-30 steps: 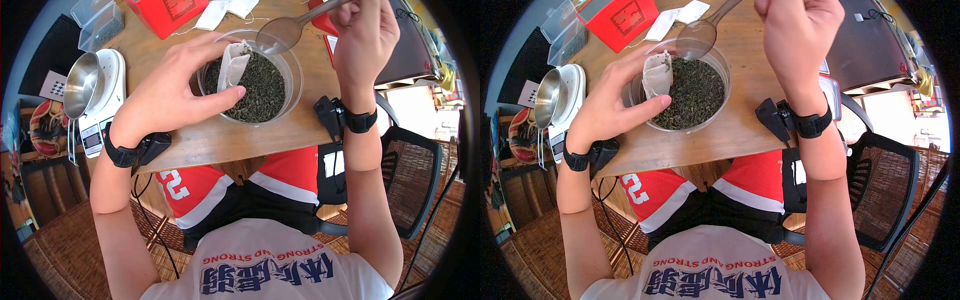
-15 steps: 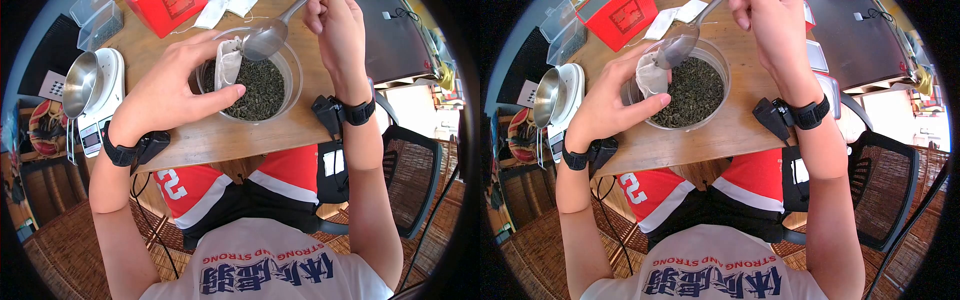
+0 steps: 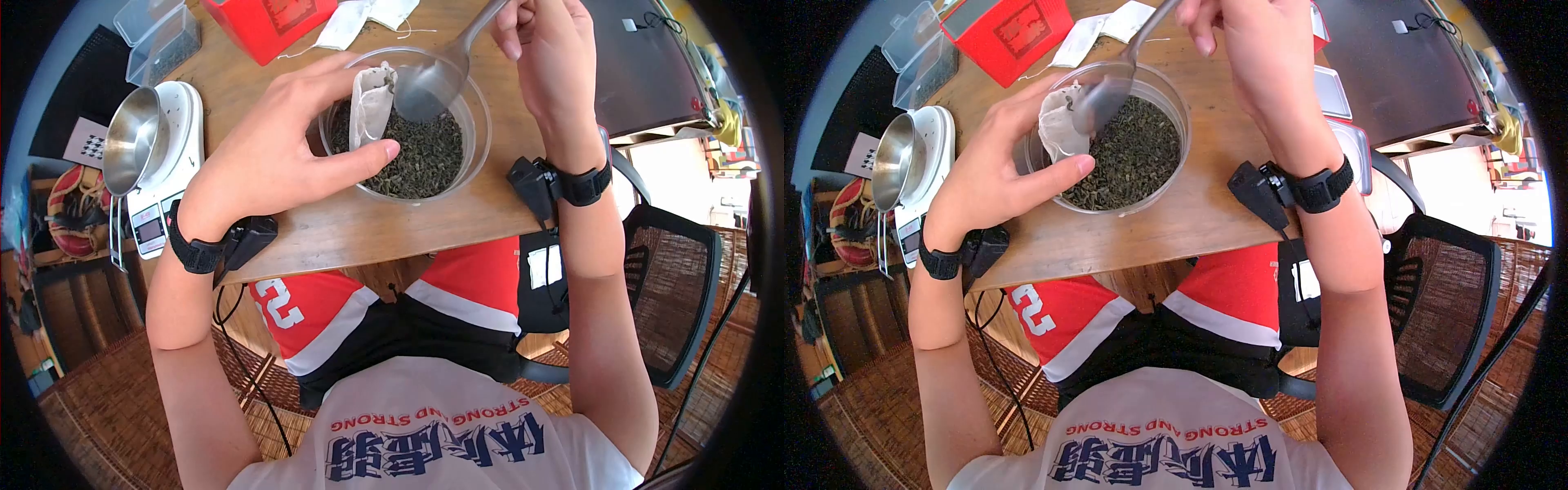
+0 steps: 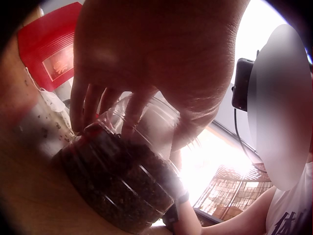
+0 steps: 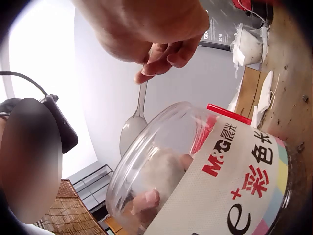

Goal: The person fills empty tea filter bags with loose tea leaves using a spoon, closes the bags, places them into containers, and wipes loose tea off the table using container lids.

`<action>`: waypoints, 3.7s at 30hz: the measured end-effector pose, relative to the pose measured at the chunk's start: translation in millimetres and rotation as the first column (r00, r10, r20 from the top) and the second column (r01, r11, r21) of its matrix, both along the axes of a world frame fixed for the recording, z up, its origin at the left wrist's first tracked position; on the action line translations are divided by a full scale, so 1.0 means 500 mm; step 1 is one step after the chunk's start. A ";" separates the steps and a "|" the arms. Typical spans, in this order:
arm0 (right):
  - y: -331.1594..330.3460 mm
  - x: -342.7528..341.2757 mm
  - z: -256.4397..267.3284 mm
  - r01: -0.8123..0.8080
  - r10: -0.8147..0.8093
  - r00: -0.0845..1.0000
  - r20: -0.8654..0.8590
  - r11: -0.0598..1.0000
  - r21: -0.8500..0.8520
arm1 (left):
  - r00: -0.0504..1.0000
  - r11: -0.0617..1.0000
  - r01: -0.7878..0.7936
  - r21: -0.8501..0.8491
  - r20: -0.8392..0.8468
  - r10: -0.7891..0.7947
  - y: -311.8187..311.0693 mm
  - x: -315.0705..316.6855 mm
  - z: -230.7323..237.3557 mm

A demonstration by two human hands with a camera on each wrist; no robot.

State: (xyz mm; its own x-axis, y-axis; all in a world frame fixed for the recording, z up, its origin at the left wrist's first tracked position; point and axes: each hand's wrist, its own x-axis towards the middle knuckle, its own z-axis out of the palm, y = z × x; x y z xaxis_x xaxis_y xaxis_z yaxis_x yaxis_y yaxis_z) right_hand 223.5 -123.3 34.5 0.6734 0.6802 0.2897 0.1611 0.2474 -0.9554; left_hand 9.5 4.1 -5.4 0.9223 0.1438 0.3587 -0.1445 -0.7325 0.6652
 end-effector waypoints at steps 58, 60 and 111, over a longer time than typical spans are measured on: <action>0.012 0.026 -0.025 -0.044 0.042 0.991 -0.125 0.999 -0.017 | 0.999 0.999 0.046 0.020 0.005 -0.046 0.003 -0.005 -0.004; 0.013 0.026 -0.024 -0.019 0.018 0.992 -0.124 1.000 -0.003 | 0.999 0.999 0.038 0.006 0.005 -0.038 0.000 -0.003 -0.002; -0.010 -0.045 0.018 -0.240 0.257 0.934 0.246 0.966 -0.098 | 0.996 0.936 -0.030 -0.350 0.065 0.057 -0.011 0.005 0.024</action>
